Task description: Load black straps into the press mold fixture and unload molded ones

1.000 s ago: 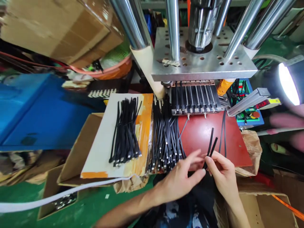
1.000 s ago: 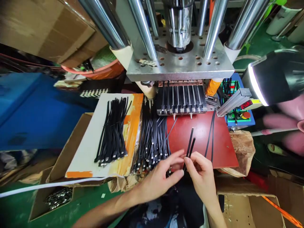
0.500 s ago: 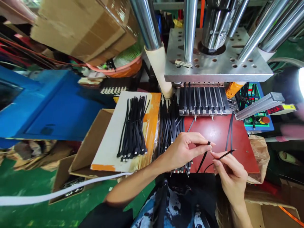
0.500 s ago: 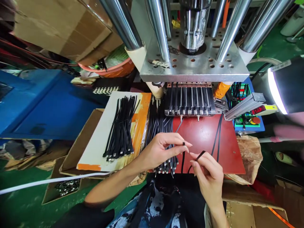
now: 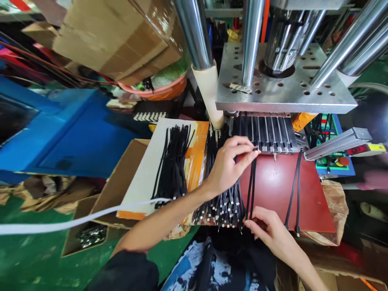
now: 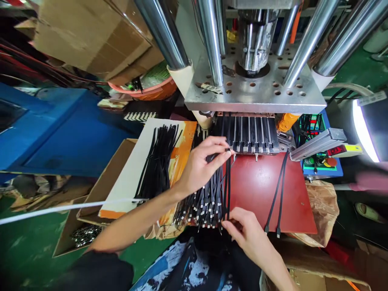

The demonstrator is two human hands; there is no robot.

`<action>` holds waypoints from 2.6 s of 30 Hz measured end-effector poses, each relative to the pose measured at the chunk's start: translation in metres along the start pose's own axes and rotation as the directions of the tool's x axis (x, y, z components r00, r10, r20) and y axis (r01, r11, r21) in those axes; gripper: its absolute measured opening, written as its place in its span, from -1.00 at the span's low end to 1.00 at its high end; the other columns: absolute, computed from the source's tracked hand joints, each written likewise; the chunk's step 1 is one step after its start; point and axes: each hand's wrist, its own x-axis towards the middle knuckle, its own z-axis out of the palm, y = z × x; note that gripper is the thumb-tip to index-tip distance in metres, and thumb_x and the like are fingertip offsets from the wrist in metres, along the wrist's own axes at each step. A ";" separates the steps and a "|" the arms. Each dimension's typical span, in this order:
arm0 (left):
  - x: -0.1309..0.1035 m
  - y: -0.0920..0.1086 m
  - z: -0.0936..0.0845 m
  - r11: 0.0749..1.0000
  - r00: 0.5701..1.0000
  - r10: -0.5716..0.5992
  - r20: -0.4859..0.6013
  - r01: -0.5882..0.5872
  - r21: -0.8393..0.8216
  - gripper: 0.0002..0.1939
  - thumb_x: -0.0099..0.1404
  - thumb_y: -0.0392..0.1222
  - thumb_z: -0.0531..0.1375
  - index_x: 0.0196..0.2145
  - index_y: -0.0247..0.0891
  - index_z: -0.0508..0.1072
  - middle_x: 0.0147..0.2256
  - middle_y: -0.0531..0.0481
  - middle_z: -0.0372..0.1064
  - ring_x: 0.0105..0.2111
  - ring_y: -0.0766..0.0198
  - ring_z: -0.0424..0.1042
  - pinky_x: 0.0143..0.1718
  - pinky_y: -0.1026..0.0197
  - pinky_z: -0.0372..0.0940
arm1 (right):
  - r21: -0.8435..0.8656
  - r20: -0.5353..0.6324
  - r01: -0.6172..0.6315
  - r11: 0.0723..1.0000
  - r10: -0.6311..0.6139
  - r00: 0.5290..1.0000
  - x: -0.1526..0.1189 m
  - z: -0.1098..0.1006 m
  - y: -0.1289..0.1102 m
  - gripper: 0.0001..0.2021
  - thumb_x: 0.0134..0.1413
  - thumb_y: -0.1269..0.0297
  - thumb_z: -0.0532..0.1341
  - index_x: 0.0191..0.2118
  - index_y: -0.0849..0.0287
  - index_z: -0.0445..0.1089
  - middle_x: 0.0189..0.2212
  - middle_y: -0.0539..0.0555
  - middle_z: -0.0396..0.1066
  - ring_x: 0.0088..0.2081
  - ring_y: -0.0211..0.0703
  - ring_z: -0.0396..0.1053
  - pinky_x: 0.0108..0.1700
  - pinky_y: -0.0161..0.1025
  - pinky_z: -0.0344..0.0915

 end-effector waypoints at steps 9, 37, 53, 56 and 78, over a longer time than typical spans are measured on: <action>0.095 -0.094 0.007 0.942 0.991 -0.058 -0.122 0.095 0.322 -0.85 0.45 -0.26 0.26 -0.11 -0.32 0.61 -0.03 -0.22 0.59 0.12 -0.01 0.49 0.26 -0.09 0.32 | -0.235 -0.150 0.185 0.954 -0.224 0.963 0.122 -0.128 -0.058 -0.57 0.29 -0.10 0.31 -0.44 0.15 0.43 -0.66 -0.08 0.35 -0.62 -0.32 0.24 -0.54 -0.35 0.12; 0.018 -0.043 0.010 0.490 0.864 0.194 0.464 -0.495 0.717 -0.46 0.52 -0.01 0.16 0.31 -0.40 0.38 0.35 -0.39 0.28 0.41 -0.17 0.21 0.43 -0.26 0.10 | -0.316 -0.460 0.205 0.926 -0.338 0.821 0.207 -0.132 -0.042 -0.78 0.20 0.16 0.34 -0.14 0.20 0.53 -0.44 0.03 0.49 -0.61 -0.24 0.34 -0.60 -0.29 0.30; 0.096 -0.046 0.011 0.625 0.932 0.001 0.363 -0.284 0.727 -0.47 0.60 -0.08 -0.05 0.30 -0.50 0.36 0.30 -0.43 0.34 0.31 -0.13 0.33 0.31 -0.20 0.25 | -0.932 -0.220 -0.063 0.356 -0.419 0.881 0.219 -0.131 -0.047 -0.49 0.29 0.47 -0.01 0.20 0.25 0.52 -0.06 0.36 0.56 -0.06 0.19 0.50 -0.03 0.00 0.39; 0.116 -0.064 0.014 0.626 0.944 0.022 0.329 -0.270 0.732 -0.55 0.60 -0.12 -0.06 0.14 -0.47 0.48 0.09 -0.42 0.51 0.10 -0.10 0.52 0.14 -0.06 0.37 | -0.908 -0.290 -0.113 0.403 -0.412 0.864 0.241 -0.138 -0.047 -0.51 0.30 0.46 -0.04 0.18 0.31 0.51 0.04 0.41 0.56 0.05 0.26 0.47 0.07 0.09 0.37; -0.090 -0.008 -0.015 0.791 0.834 -0.536 0.129 0.443 0.423 -0.70 0.53 -0.03 0.15 -0.29 -0.24 0.52 -0.34 0.00 0.56 -0.35 0.25 0.50 -0.29 0.23 0.26 | -0.665 -0.299 -0.156 0.731 -0.069 0.952 0.026 0.058 0.017 -0.74 0.48 0.08 0.09 -0.18 0.13 0.36 -0.28 0.10 0.48 -0.36 -0.07 0.48 -0.42 -0.20 0.14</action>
